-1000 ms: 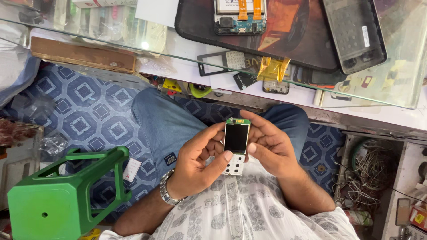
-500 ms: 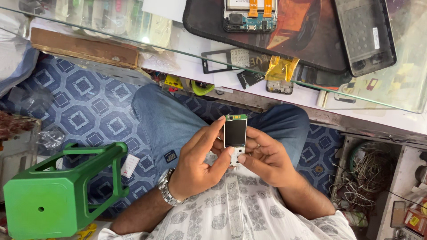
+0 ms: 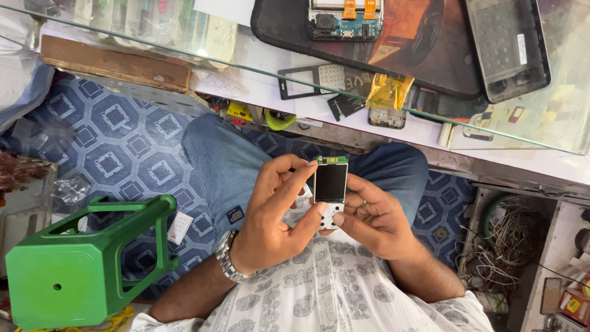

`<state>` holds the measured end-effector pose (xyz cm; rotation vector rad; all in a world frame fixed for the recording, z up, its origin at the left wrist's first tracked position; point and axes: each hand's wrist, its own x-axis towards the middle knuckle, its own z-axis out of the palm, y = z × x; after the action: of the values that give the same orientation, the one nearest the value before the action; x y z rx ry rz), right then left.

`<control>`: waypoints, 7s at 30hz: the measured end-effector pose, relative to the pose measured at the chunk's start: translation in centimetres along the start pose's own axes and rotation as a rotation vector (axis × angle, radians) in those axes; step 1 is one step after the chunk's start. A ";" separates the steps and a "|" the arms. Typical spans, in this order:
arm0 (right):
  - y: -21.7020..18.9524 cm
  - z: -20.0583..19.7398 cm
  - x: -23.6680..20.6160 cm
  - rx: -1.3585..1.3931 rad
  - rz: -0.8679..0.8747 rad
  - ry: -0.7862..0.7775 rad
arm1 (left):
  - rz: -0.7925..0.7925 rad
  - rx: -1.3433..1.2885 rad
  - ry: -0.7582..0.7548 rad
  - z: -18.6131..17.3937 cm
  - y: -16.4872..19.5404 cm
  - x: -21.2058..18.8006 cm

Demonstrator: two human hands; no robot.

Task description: The person sits at a repair counter and disassembles a small keypad mobile phone, separating the keypad from the main board. They wipe the board with a tissue, work on the board and keypad with their fingers, and reassemble the phone by fitting the board back into the housing.

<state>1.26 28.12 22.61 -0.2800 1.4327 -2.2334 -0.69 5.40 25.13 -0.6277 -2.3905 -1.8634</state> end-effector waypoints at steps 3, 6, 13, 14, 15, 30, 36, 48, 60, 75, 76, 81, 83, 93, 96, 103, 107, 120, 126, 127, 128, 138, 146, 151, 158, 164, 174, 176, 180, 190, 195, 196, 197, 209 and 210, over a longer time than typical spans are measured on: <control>-0.1 0.0 0.0 -0.042 0.008 0.018 | 0.034 -0.017 0.007 0.0 -0.2 0.1; -0.1 -0.2 -0.1 -0.055 0.015 0.015 | 0.038 -0.026 0.008 -0.1 -0.2 0.3; -0.2 -0.5 -0.2 -0.155 0.022 -0.024 | -0.018 -0.093 0.058 -0.3 -0.7 1.0; -0.1 -0.5 -0.1 -0.135 0.031 -0.018 | -0.028 -0.119 0.062 -0.3 -0.9 1.2; 0.0 -0.4 -0.1 -0.114 0.041 -0.011 | -0.040 -0.145 0.066 -0.4 -1.1 1.3; 0.1 -0.2 0.4 0.042 0.053 -0.007 | 0.126 0.096 0.089 -0.4 -0.2 1.2; 0.1 -0.1 0.2 0.005 -0.003 -0.032 | 0.210 0.288 0.054 -0.5 0.2 1.6; 0.4 -0.4 -0.5 0.168 0.069 0.042 | 0.244 0.025 0.049 -0.7 0.4 0.3; -1.2 0.2 -0.2 0.418 -0.016 -0.072 | 0.445 0.025 -0.136 -2.3 0.5 -1.1; -3.9 1.8 -2.4 0.101 -0.129 -0.342 | 0.148 -0.316 -0.130 -3.1 3.3 -0.5; -3.9 1.7 -2.5 0.075 -0.182 -0.380 | 0.144 -0.319 -0.145 -3.2 3.4 -0.5; -5.2 0.6 -3.4 0.083 0.010 -0.400 | 0.138 -0.385 -0.180 -3.6 3.9 -0.6; -5.4 0.3 -3.6 -0.048 -0.001 -0.385 | 0.165 -0.395 -0.187 -3.7 4.0 -0.6; -5.4 -0.3 -3.8 -0.107 -0.034 -0.443 | 0.160 -0.464 -0.230 -3.8 4.6 -0.5; -5.5 -0.3 -4.1 -0.126 -0.019 -0.411 | 0.123 -0.505 -0.255 -3.8 4.6 -0.5; -5.7 1.2 -3.3 -0.065 -0.125 -0.374 | 0.130 -0.537 -0.266 -3.8 4.6 -0.5; -6.7 2.6 -2.9 0.177 0.089 -0.350 | 0.131 -0.536 -0.247 -3.8 4.8 -0.5; -7.1 2.8 -3.8 0.175 0.193 -0.217 | 0.135 -0.532 -0.269 -3.8 4.9 -0.3; -7.1 2.7 -4.1 0.185 0.198 -0.203 | 0.146 -0.488 -0.259 -3.7 4.8 -0.3; -7.1 2.6 -4.2 0.181 0.203 -0.196 | 0.145 -0.483 -0.259 -3.7 4.8 -0.3; -7.1 2.5 -4.3 0.171 0.203 -0.195 | 0.141 -0.485 -0.264 -3.7 4.8 -0.3; -6.5 2.0 -4.7 0.164 0.185 -0.209 | 0.139 -0.490 -0.260 -3.6 4.9 -0.2; -6.4 1.6 -4.4 0.121 0.113 -0.269 | 0.153 -0.478 -0.259 -3.5 5.0 -0.1; -6.2 1.4 -5.1 0.173 0.158 -0.221 | 0.131 -0.488 -0.276 -3.4 5.1 -0.1; -5.6 1.3 -4.9 0.208 0.134 -0.224 | 0.148 -0.495 -0.279 -3.7 4.8 0.2; -5.9 1.7 -5.1 0.235 0.151 -0.175 | 0.120 -0.532 -0.289 -3.7 4.9 0.1; -5.1 1.1 -6.0 0.233 0.147 -0.140 | 0.127 -0.514 -0.266 -3.5 4.7 0.2; -4.7 1.0 -6.0 0.241 0.103 -0.147 | 0.130 -0.513 -0.258 -3.4 4.7 0.1; -3.4 0.9 -5.4 0.267 -0.024 -0.152 | 0.103 -0.530 -0.262 -3.2 4.7 0.0; -2.3 1.4 -3.9 0.355 -0.252 -0.162 | 0.243 -0.455 -0.286 -3.4 4.2 -0.2; -2.3 1.1 -3.0 0.021 -0.366 -0.091 | 0.267 -0.286 -0.357 -4.4 5.0 0.3; -2.1 1.4 -2.9 -0.048 -0.435 -0.055 | 0.267 -0.207 -0.281 -4.1 5.5 0.1; -1.8 1.7 -2.8 -0.045 -0.491 -0.023 | 0.266 -0.126 -0.205 -3.5 6.2 -0.2; -1.6 3.1 -2.2 -0.075 -0.677 0.069 | 0.237 -0.128 -0.211 -3.8 5.5 -1.2; -1.7 3.2 -2.3 -0.079 -0.684 0.079 | 0.249 -0.152 -0.238 -4.0 5.3 -1.0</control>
<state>4.11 27.32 25.73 -0.8211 1.6430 -2.7349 1.22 2.33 30.81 -1.1620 -2.1825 -1.9686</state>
